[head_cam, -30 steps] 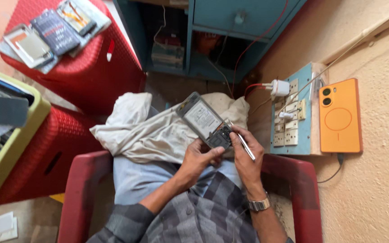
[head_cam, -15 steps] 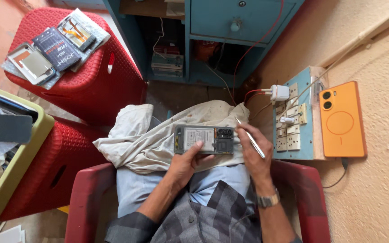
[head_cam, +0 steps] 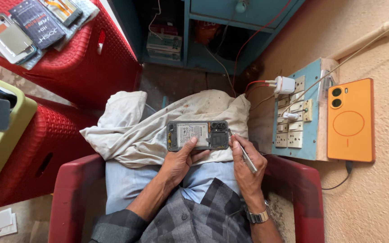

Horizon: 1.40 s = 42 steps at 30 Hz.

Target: The person cleans the internal components of a disassembled mobile phone using a brush and then uses a small metal tool to pry or adjust parts near the battery and camera module.

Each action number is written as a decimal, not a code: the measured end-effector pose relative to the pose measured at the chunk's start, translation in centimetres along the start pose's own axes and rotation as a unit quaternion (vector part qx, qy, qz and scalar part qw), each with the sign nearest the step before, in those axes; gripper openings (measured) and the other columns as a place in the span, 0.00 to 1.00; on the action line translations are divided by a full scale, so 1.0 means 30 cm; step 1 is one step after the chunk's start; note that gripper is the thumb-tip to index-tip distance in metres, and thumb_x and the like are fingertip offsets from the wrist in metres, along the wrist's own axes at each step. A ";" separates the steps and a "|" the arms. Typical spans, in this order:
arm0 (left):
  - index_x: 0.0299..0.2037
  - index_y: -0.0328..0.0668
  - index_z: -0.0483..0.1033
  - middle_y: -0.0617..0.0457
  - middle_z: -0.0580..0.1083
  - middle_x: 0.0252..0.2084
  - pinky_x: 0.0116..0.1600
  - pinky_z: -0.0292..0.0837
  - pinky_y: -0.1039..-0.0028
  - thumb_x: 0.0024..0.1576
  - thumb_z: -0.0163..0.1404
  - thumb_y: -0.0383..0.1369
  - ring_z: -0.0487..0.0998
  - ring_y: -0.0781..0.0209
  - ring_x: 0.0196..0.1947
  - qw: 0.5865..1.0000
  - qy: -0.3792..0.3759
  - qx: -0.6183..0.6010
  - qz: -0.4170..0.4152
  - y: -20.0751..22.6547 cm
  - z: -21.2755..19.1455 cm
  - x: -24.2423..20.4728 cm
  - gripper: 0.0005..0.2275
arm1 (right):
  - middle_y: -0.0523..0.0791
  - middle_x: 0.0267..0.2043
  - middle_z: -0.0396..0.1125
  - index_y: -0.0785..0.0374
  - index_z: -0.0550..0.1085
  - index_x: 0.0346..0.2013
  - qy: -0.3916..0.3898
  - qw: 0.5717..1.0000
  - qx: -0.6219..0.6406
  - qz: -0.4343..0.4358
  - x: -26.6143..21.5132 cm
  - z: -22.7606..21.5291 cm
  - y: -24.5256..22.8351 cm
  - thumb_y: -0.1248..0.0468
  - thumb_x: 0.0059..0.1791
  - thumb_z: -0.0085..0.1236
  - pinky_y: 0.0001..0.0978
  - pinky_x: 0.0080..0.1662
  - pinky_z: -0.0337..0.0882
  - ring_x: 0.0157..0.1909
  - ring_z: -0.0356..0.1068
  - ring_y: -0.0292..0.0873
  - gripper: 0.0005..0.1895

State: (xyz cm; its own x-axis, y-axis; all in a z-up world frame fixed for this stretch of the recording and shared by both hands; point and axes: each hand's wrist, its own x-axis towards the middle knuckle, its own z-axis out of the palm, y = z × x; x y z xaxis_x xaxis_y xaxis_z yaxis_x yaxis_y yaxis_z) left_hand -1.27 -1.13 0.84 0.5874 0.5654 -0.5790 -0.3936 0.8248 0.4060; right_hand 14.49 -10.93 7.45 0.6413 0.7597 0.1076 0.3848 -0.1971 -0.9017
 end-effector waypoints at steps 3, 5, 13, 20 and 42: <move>0.55 0.32 0.71 0.45 0.76 0.50 0.54 0.83 0.62 0.59 0.54 0.32 0.79 0.54 0.50 1.000 0.001 -0.002 0.001 0.000 -0.001 0.002 0.16 | 0.51 0.45 0.77 0.71 0.76 0.52 -0.001 1.000 -0.011 -0.003 0.005 0.003 -0.001 0.66 0.55 0.53 0.29 0.48 0.78 0.47 0.79 0.40 0.13; 0.55 0.31 0.71 0.45 0.76 0.51 0.54 0.83 0.62 0.60 0.54 0.31 0.79 0.54 0.50 1.000 0.001 -0.004 0.000 -0.002 -0.004 0.004 0.16 | 0.51 0.44 0.78 0.71 0.77 0.51 -0.002 0.999 -0.037 -0.012 0.007 0.003 -0.008 0.66 0.55 0.54 0.30 0.46 0.78 0.46 0.79 0.41 0.13; 0.55 0.32 0.71 0.45 0.76 0.51 0.55 0.83 0.62 0.60 0.52 0.31 0.79 0.53 0.50 1.000 0.002 0.008 0.008 -0.010 -0.016 0.013 0.15 | 0.53 0.44 0.77 0.72 0.77 0.51 -0.010 0.996 -0.066 -0.058 0.046 0.012 -0.018 0.65 0.55 0.54 0.32 0.44 0.77 0.43 0.80 0.44 0.14; 0.55 0.31 0.71 0.44 0.76 0.51 0.54 0.83 0.61 0.60 0.52 0.31 0.79 0.53 0.50 1.000 0.008 0.009 0.006 -0.018 -0.016 0.017 0.15 | 0.55 0.46 0.76 0.72 0.77 0.50 -0.025 0.992 -0.094 -0.078 0.000 -0.016 -0.036 0.66 0.55 0.53 0.36 0.48 0.76 0.46 0.79 0.48 0.14; 0.56 0.30 0.70 0.43 0.75 0.52 0.53 0.84 0.62 0.60 0.53 0.30 0.80 0.53 0.49 0.999 0.023 0.026 0.032 -0.022 -0.012 0.017 0.16 | 0.58 0.44 0.75 0.72 0.76 0.52 -0.038 0.972 -0.167 -0.163 0.051 0.014 -0.017 0.68 0.55 0.53 0.43 0.45 0.74 0.43 0.76 0.56 0.13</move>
State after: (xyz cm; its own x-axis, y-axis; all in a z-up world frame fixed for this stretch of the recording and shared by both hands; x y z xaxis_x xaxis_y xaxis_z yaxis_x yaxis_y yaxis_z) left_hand -0.97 -1.40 0.03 0.5280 0.6183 -0.5821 -0.3920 0.7855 0.4788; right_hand 14.99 -9.41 7.88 0.4036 0.8563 0.3223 0.7616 -0.1191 -0.6370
